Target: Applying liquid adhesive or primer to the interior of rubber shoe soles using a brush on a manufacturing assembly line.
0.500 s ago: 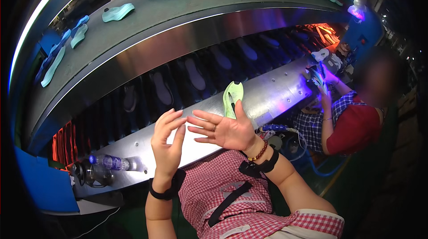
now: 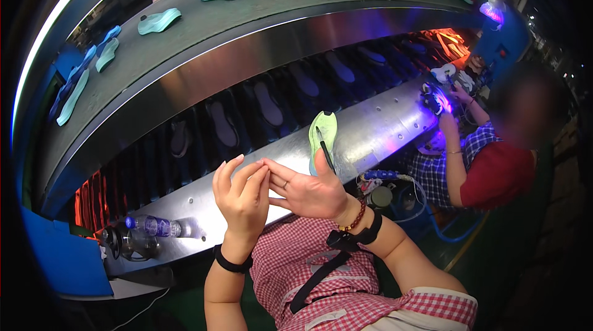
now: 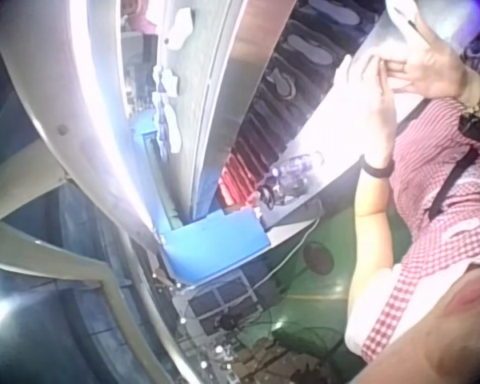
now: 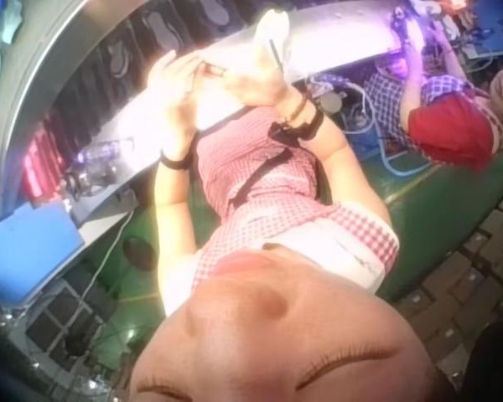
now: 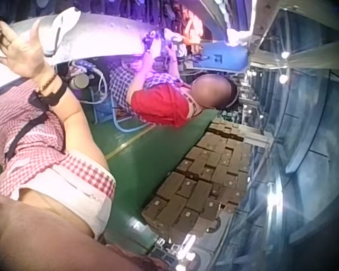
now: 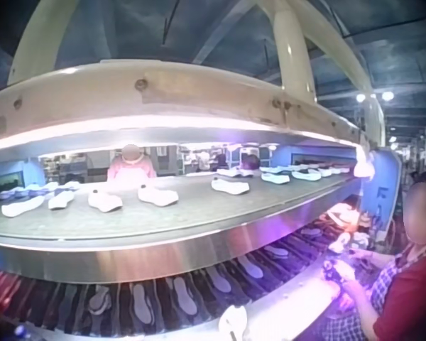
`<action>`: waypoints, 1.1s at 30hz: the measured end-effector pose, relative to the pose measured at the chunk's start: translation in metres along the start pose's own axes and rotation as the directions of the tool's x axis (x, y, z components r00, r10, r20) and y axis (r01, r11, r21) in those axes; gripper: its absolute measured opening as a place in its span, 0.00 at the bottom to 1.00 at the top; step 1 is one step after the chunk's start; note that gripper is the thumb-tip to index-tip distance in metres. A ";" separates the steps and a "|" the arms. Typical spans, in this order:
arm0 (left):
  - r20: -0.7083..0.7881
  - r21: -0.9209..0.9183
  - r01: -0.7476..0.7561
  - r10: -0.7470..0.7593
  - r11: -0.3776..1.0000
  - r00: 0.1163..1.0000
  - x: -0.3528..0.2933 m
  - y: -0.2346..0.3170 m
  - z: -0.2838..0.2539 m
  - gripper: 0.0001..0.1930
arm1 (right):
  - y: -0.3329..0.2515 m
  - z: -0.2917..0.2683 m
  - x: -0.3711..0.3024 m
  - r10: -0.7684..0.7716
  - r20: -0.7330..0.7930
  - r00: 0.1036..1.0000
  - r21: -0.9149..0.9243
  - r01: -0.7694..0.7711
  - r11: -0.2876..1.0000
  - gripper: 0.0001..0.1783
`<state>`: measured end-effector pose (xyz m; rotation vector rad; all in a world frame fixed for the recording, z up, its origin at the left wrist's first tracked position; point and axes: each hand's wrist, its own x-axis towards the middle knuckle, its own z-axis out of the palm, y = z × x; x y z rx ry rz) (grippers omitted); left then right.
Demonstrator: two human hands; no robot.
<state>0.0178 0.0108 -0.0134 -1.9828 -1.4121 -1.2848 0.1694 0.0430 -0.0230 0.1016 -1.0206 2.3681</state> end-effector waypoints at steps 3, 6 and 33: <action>0.034 0.057 -0.040 0.038 0.998 0.999 0.000 0.002 0.000 0.06 | 0.003 0.004 0.001 -0.009 -0.038 0.999 0.043 0.010 0.999 0.60; 0.086 0.109 -0.081 0.072 0.991 0.994 0.000 0.001 0.001 0.06 | 0.005 0.004 0.002 0.006 -0.064 0.998 0.033 -0.004 0.999 0.60; 0.790 -0.280 0.281 -0.054 -0.918 0.610 -0.014 0.028 0.055 0.48 | -0.001 -0.056 -0.084 0.150 0.071 0.986 0.166 -0.160 0.973 0.55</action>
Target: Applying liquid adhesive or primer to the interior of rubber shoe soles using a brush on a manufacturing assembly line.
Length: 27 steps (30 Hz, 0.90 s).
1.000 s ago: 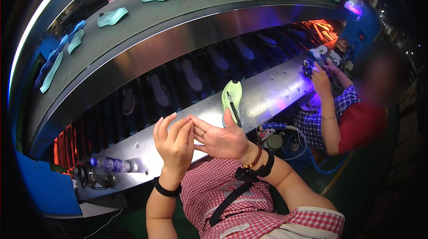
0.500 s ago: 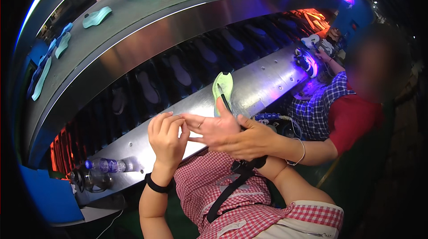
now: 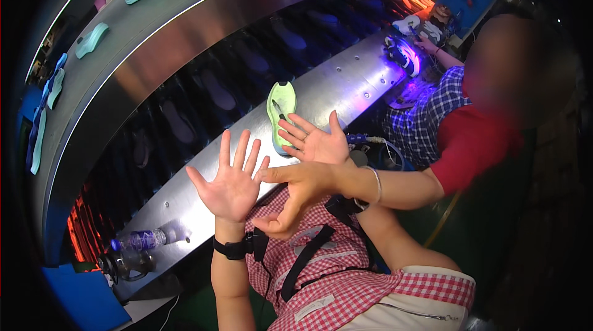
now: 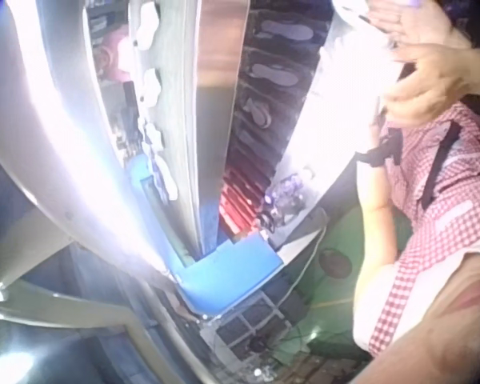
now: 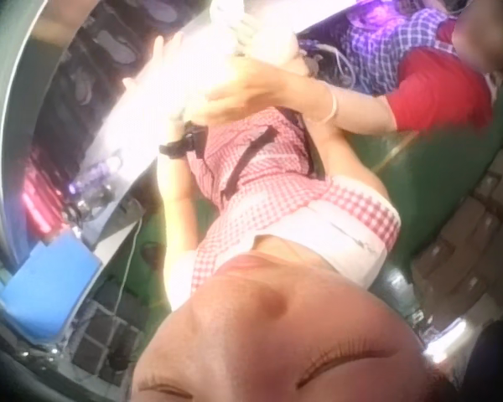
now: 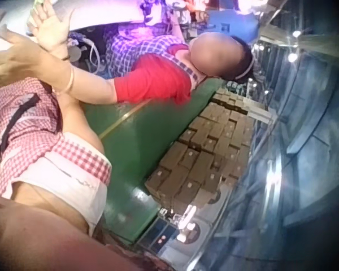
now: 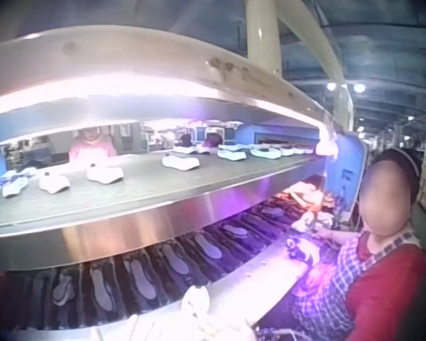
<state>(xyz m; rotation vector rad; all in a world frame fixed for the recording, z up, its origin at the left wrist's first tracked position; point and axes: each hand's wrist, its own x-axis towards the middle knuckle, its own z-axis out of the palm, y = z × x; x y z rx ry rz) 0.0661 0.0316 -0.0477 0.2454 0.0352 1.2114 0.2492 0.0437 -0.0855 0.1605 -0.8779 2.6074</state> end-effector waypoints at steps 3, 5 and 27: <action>-0.009 0.031 -0.002 0.002 1.000 1.000 -0.004 -0.002 0.004 0.47 | 0.003 -0.028 -0.005 -0.152 -0.212 0.965 0.144 0.184 0.972 0.55; -0.002 0.044 -0.006 0.007 0.999 1.000 -0.005 0.000 0.006 0.47 | 0.003 -0.045 -0.011 -0.274 -0.359 0.892 0.225 0.368 0.902 0.54; -0.089 0.053 0.094 -0.089 0.994 0.992 0.019 -0.032 0.014 0.48 | 0.023 -0.062 -0.036 -0.499 -0.400 0.769 0.468 0.640 0.610 0.50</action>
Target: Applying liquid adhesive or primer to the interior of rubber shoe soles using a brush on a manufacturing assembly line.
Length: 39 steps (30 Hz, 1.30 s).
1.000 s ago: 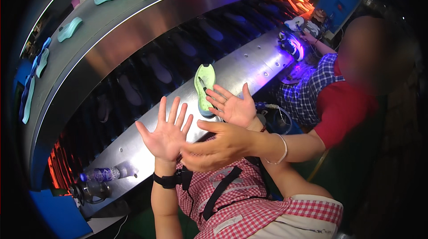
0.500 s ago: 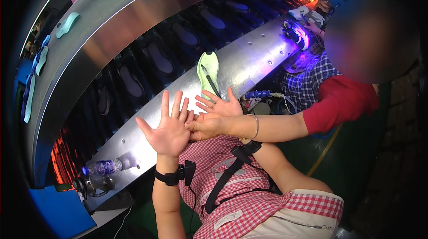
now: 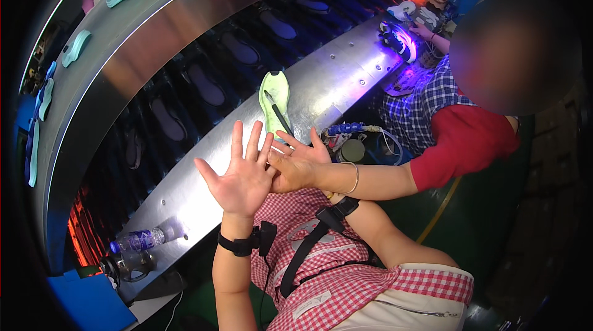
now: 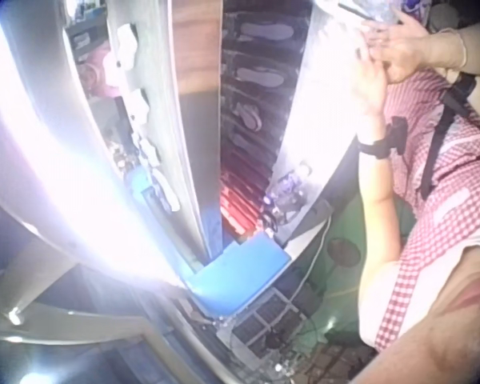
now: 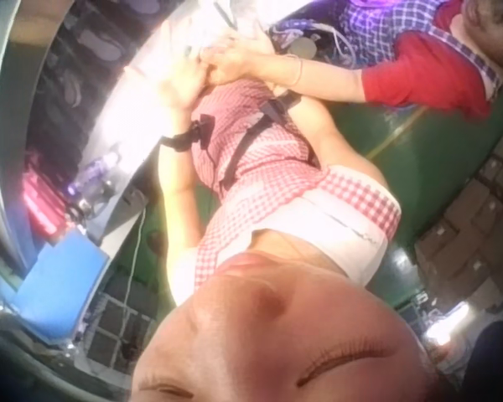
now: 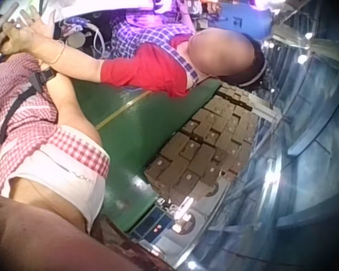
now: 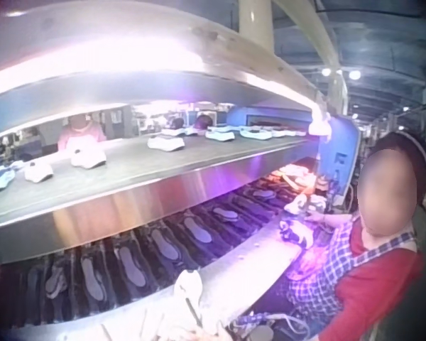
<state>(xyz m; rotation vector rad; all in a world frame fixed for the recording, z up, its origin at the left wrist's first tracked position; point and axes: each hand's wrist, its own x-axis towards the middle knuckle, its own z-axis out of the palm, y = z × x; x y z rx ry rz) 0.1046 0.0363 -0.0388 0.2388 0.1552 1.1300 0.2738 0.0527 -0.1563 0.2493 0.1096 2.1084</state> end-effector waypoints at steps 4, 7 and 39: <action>0.058 -0.054 0.017 -0.014 0.998 0.998 0.001 -0.003 0.002 0.48 | 0.002 -0.004 -0.001 0.003 0.043 0.999 -0.040 -0.002 0.999 0.49; 0.049 -0.085 0.017 -0.012 0.996 0.999 0.001 -0.004 0.003 0.48 | 0.001 -0.012 -0.001 -0.080 -0.076 0.994 -0.503 0.031 0.864 0.49; 0.049 -0.111 -0.186 0.193 0.976 0.980 -0.038 0.030 -0.007 0.38 | -0.010 0.007 -0.033 0.105 -0.049 0.993 -0.453 -0.116 0.884 0.36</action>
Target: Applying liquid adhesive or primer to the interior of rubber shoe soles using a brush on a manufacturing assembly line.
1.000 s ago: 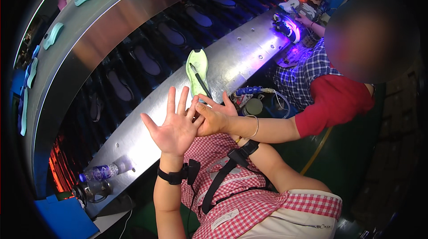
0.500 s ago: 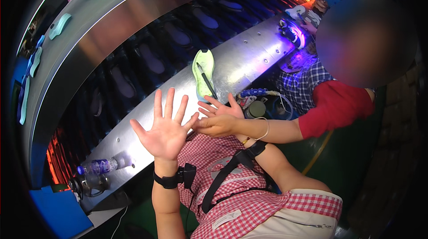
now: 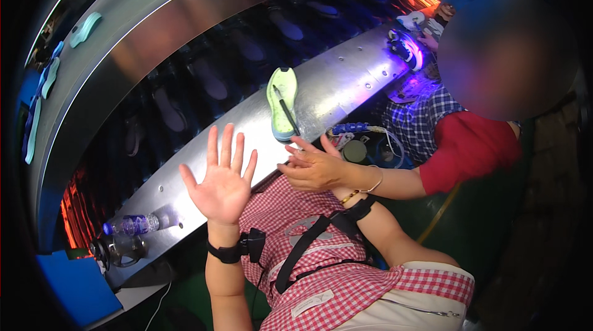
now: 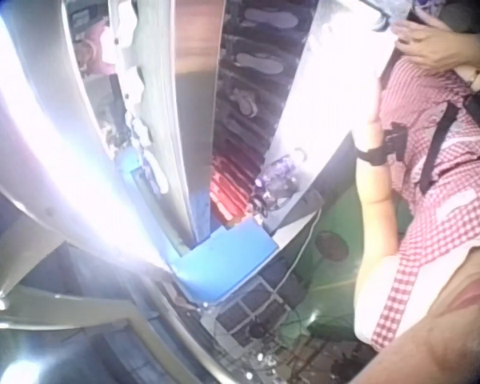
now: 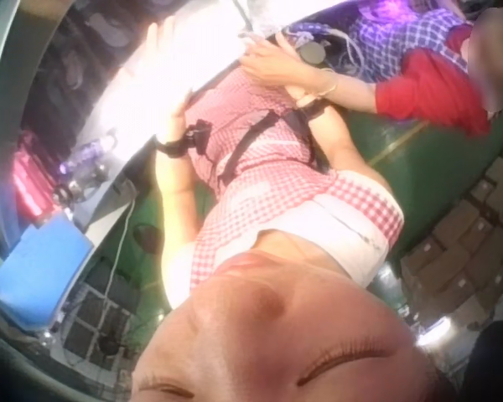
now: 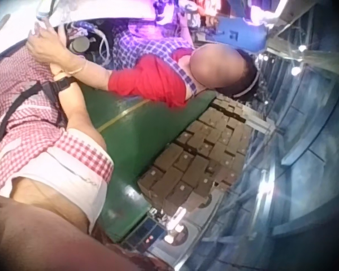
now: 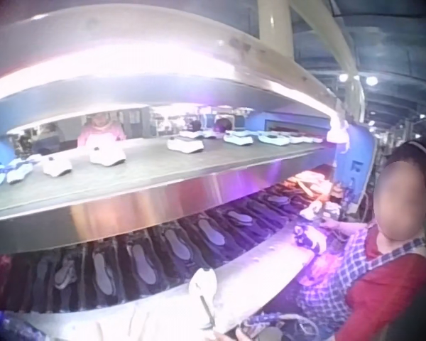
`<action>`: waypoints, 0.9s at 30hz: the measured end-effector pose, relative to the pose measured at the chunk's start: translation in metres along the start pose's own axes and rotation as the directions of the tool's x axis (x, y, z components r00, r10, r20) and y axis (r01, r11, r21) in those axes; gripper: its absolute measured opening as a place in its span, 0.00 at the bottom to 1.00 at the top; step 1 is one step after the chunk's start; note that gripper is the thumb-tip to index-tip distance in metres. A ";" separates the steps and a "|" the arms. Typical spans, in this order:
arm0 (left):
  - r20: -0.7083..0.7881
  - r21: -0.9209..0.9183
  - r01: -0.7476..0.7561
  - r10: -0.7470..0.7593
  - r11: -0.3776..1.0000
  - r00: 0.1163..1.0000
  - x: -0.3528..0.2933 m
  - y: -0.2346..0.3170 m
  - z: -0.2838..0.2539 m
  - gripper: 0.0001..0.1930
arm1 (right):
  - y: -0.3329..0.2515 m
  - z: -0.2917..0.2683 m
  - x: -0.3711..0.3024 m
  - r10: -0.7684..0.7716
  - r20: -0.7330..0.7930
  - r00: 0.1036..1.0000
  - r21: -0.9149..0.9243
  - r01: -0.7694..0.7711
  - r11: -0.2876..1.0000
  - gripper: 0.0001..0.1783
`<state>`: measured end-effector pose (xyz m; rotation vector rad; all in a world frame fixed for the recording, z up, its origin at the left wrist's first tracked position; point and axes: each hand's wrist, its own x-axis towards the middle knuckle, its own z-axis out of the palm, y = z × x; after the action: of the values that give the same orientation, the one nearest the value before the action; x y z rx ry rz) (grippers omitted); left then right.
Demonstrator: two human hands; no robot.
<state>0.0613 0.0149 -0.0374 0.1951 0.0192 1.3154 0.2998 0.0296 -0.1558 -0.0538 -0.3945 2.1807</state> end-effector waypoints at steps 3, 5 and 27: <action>0.161 -0.019 0.017 -0.014 1.000 0.987 -0.004 0.006 -0.010 0.37 | -0.004 0.011 0.015 0.018 0.141 0.990 -0.760 0.097 0.642 0.38; -0.024 -0.106 -0.022 0.019 0.994 1.000 -0.010 0.010 -0.016 0.38 | -0.006 0.022 0.024 0.023 0.052 0.998 -0.746 0.023 0.666 0.40; -0.123 0.045 0.027 -0.021 0.999 0.992 -0.031 -0.006 -0.043 0.43 | 0.055 0.075 0.028 -0.148 0.086 0.985 -0.964 0.120 0.239 0.37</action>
<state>0.0541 -0.0107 -0.0836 0.1536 0.1561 1.3022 0.2269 0.0016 -0.0980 -0.7187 -1.6586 1.4007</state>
